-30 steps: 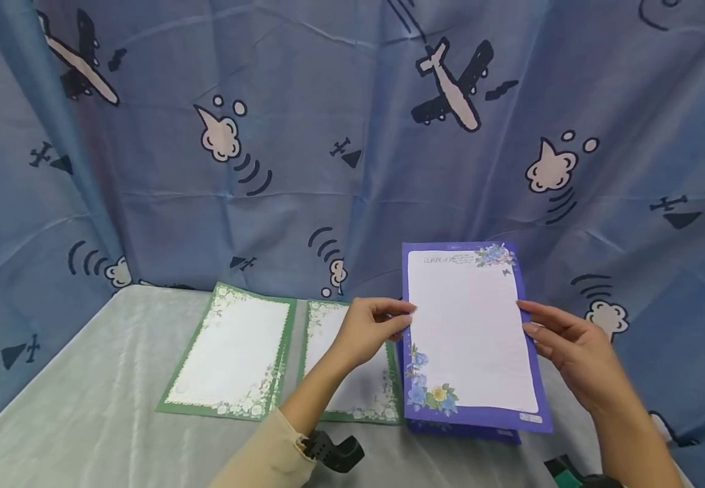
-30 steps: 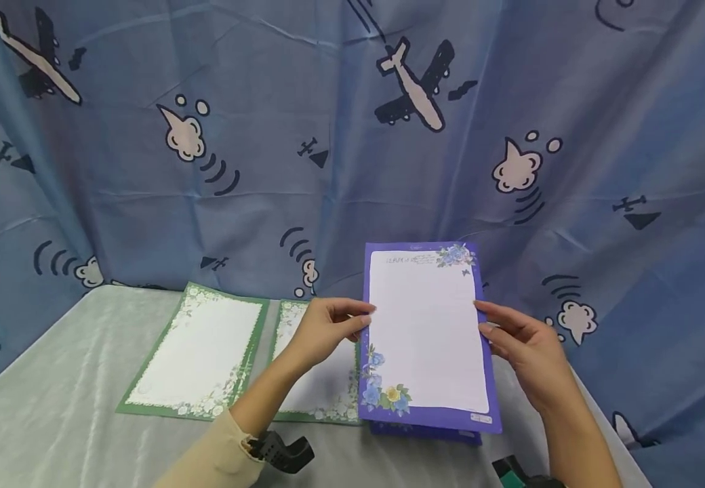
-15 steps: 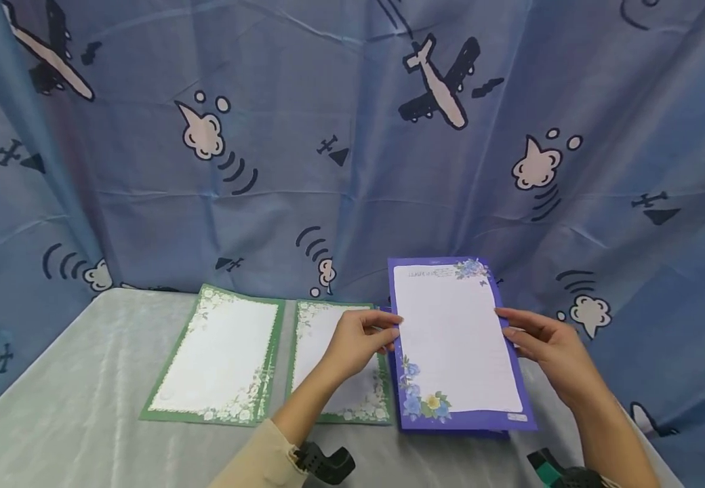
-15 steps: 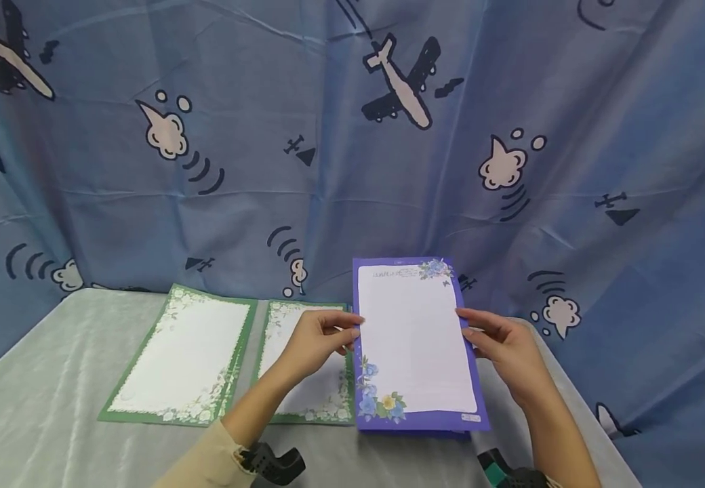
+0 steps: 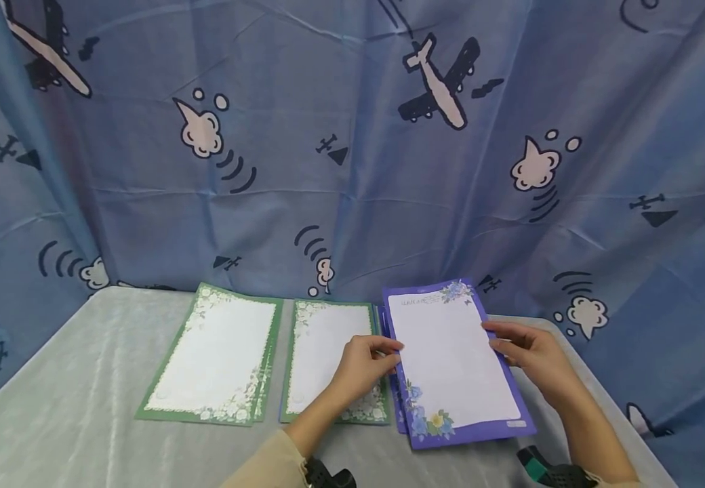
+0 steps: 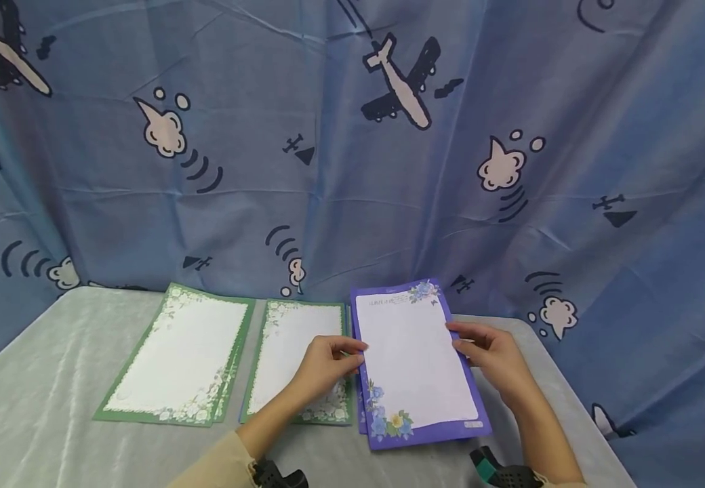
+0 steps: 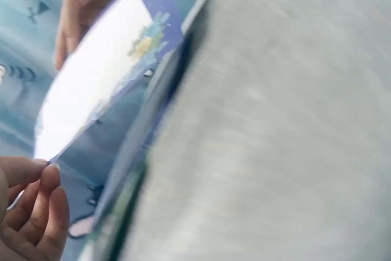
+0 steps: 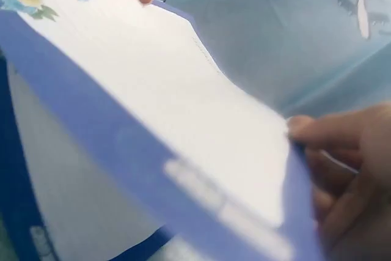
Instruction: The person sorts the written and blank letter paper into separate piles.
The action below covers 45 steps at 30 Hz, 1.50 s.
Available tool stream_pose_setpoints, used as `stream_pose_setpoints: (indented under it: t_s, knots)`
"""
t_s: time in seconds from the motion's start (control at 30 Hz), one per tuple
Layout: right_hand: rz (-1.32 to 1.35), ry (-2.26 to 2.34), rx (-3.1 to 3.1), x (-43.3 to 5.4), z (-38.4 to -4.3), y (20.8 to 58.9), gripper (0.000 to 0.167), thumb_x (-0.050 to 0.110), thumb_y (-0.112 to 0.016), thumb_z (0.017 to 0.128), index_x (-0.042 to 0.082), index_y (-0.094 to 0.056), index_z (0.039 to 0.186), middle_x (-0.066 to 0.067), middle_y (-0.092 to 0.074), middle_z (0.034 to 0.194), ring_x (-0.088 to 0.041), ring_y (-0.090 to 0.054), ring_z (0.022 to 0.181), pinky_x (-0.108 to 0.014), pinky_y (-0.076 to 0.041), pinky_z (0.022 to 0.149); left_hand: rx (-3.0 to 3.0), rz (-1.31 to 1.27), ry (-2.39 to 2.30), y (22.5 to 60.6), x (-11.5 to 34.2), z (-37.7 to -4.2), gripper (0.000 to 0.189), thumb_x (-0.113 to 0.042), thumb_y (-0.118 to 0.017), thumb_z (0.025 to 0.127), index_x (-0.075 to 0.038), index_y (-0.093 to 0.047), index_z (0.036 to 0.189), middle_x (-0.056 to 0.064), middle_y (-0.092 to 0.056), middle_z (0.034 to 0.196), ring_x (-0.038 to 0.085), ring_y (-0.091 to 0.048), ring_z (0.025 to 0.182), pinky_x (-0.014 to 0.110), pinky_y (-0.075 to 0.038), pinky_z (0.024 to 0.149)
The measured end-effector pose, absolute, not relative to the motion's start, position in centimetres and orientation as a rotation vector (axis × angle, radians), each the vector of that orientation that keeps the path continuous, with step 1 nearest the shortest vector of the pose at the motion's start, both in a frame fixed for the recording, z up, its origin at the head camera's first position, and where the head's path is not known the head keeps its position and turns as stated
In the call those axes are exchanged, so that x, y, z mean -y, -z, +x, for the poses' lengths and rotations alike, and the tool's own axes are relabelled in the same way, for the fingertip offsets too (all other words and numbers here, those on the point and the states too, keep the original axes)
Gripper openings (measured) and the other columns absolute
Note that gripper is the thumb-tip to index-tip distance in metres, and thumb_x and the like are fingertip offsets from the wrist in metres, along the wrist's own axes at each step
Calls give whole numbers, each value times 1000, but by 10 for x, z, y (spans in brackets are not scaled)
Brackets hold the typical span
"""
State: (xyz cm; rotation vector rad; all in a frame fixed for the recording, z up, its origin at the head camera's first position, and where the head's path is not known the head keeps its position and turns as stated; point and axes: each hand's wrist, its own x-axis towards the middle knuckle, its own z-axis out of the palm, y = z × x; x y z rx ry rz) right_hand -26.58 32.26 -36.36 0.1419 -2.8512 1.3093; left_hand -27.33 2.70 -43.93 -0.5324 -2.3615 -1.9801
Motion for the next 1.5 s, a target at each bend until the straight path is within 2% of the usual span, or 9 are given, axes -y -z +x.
stream_pose_setpoints:
  t_s: [0.13,0.3,0.6,0.83,0.93,1.03,1.1,1.33,1.5]
  knots:
    - [119,-1353,2849,-323,-272,378,49,33,-62,101,4,-59,140,-23,-60,140,0,-63,94,-25,-55,78,2375,-469,1946,449,-28,-275,17,-4,-69,93,-4,-78,107,11,-74,92,8,-65,64,18,-52,58]
    - [76,-1392,2819,-325,-278,397,48,31,-66,99,3,-62,137,-21,-64,134,-4,-62,87,-26,-55,72,2383,-442,1901,455,-29,-277,18,-4,-70,91,-5,-78,107,12,-73,93,3,-57,61,18,-46,55]
    - [52,-1313,2780,-327,-285,425,42,28,-69,97,4,-67,131,-20,-70,121,-7,-57,75,-24,-52,62,2501,-459,1721,466,-32,-279,20,-5,-76,85,-6,-78,105,8,-77,93,0,-54,64,18,-47,60]
    - [14,-1328,2763,-326,-287,444,42,29,-70,96,2,-68,129,-19,-71,117,-8,-56,70,-24,-50,59,2569,-468,1560,469,-32,-279,19,-8,-76,85,-9,-79,104,4,-78,91,-1,-56,66,18,-46,62]
    - [20,-1278,2777,-326,-288,449,41,29,-70,96,3,-70,127,-19,-72,119,-3,-57,76,-21,-51,64,2580,-457,1542,469,-32,-278,19,-9,-76,86,-9,-79,104,4,-78,91,-1,-57,67,18,-46,63]
    - [44,-1199,2799,-326,-289,452,38,29,-71,96,4,-72,124,-18,-73,121,3,-58,87,-15,-51,72,2581,-454,1523,468,-32,-278,19,-9,-76,85,-8,-79,104,4,-78,90,-1,-58,66,18,-47,63]
    - [68,-1144,2809,-326,-290,452,36,29,-71,96,5,-73,122,-16,-73,122,2,-60,96,-12,-51,78,2576,-455,1509,468,-32,-278,19,-8,-76,85,-7,-79,103,4,-78,90,-1,-58,66,18,-47,62]
    - [69,-1083,2818,-325,-289,453,33,27,-70,97,7,-73,122,-16,-73,121,-24,-66,110,-12,-49,80,2576,-455,1483,468,-33,-278,19,-8,-77,85,-7,-79,103,4,-77,88,-1,-56,65,17,-46,61]
    - [36,-1071,2815,-325,-288,454,35,28,-70,96,6,-73,122,-17,-73,120,-25,-66,107,-13,-49,79,2562,-461,1474,468,-34,-277,19,-7,-77,84,-6,-79,103,5,-77,89,-1,-57,65,17,-46,61]
